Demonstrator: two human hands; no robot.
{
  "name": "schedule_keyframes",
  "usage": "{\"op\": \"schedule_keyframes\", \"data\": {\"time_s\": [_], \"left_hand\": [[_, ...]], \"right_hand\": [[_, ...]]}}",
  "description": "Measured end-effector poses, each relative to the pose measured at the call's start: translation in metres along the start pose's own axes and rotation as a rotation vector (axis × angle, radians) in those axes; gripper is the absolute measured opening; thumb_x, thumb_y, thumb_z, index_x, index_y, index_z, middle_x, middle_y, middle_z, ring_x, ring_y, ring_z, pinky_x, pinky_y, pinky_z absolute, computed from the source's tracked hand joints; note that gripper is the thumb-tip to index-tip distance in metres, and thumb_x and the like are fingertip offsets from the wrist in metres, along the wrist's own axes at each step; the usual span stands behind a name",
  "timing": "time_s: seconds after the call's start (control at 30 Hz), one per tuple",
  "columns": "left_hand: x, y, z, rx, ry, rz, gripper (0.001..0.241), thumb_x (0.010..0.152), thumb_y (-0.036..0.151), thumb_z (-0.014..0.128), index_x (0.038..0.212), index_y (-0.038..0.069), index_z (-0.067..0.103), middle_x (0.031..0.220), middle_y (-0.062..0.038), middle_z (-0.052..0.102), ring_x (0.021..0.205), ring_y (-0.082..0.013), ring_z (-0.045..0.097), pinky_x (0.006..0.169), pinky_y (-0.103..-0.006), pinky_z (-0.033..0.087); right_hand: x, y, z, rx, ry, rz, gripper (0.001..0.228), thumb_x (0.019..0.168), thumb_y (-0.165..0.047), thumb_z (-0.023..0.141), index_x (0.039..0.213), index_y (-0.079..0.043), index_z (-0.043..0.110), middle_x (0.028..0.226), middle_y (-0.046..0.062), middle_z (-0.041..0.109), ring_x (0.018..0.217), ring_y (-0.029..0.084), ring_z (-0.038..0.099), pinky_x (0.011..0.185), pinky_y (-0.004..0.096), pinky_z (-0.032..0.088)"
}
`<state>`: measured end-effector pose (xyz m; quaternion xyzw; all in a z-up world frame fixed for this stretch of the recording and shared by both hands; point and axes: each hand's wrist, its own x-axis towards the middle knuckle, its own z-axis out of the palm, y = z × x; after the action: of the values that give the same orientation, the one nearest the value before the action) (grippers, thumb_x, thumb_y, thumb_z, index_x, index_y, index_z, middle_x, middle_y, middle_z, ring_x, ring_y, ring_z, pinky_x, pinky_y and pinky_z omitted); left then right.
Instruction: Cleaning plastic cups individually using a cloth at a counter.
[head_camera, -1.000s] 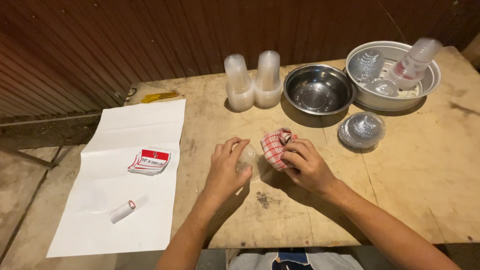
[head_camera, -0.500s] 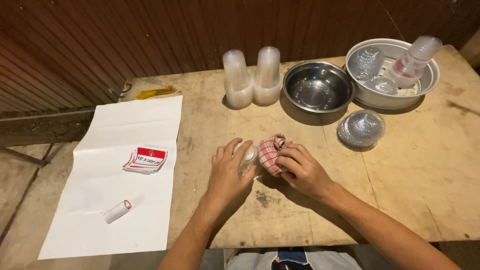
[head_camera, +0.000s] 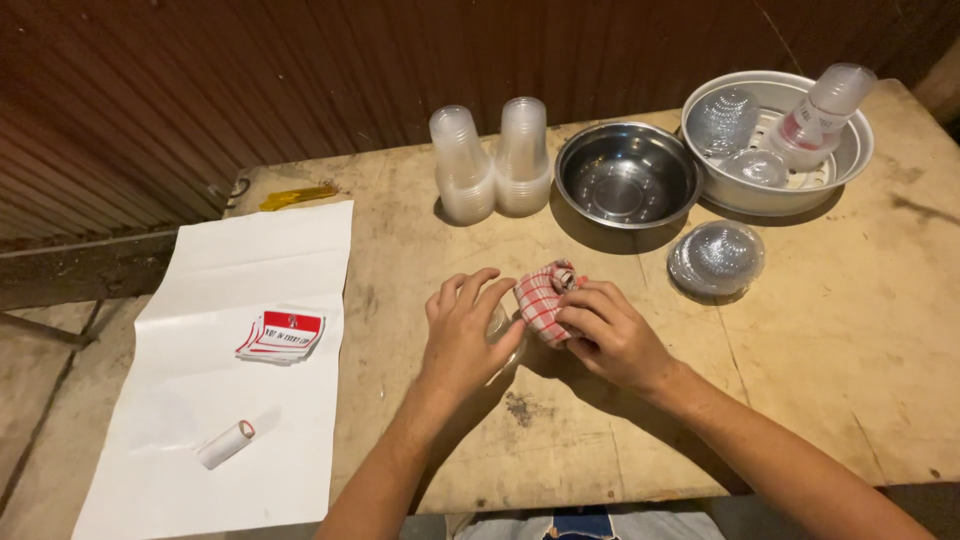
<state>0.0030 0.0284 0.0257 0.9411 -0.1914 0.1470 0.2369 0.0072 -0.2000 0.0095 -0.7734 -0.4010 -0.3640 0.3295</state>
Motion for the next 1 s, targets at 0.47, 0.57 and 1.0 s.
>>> {"op": "schedule_keyframes", "data": {"time_s": [0.47,0.57,1.0], "left_hand": [[0.16,0.013,0.055,0.032,-0.024,0.162,0.051,0.086,0.037,0.069,0.135,0.025,0.06,0.131,-0.004,0.06,0.128,-0.0326,0.052,0.099,-0.0542,0.042],[0.192,0.015,0.084,0.079,-0.044,0.182,0.052,0.085,0.038,0.07,0.134,0.024,0.061,0.128,-0.005,0.063,0.125,-0.0306,0.056,0.096,-0.0509,0.046],[0.228,0.024,0.14,0.219,-0.21,0.23,0.043,0.088,0.038,0.064,0.127,0.02,0.067,0.118,-0.009,0.069,0.117,-0.0323,0.062,0.093,-0.0469,0.051]], "right_hand": [[0.027,0.131,-0.025,-0.251,0.064,0.058,0.036,0.073,0.001,0.076,0.107,-0.007,0.072,0.109,0.011,0.067,0.102,0.036,0.066,0.092,0.045,0.056],[0.025,0.165,-0.03,-0.327,0.028,0.098,0.038,0.07,0.002,0.077,0.106,-0.007,0.071,0.106,0.012,0.067,0.102,0.035,0.066,0.09,0.044,0.057],[0.0,0.242,-0.002,-0.565,-0.39,0.408,0.04,0.068,-0.017,0.081,0.104,-0.009,0.067,0.102,0.008,0.064,0.102,0.03,0.064,0.081,0.038,0.061]]}}
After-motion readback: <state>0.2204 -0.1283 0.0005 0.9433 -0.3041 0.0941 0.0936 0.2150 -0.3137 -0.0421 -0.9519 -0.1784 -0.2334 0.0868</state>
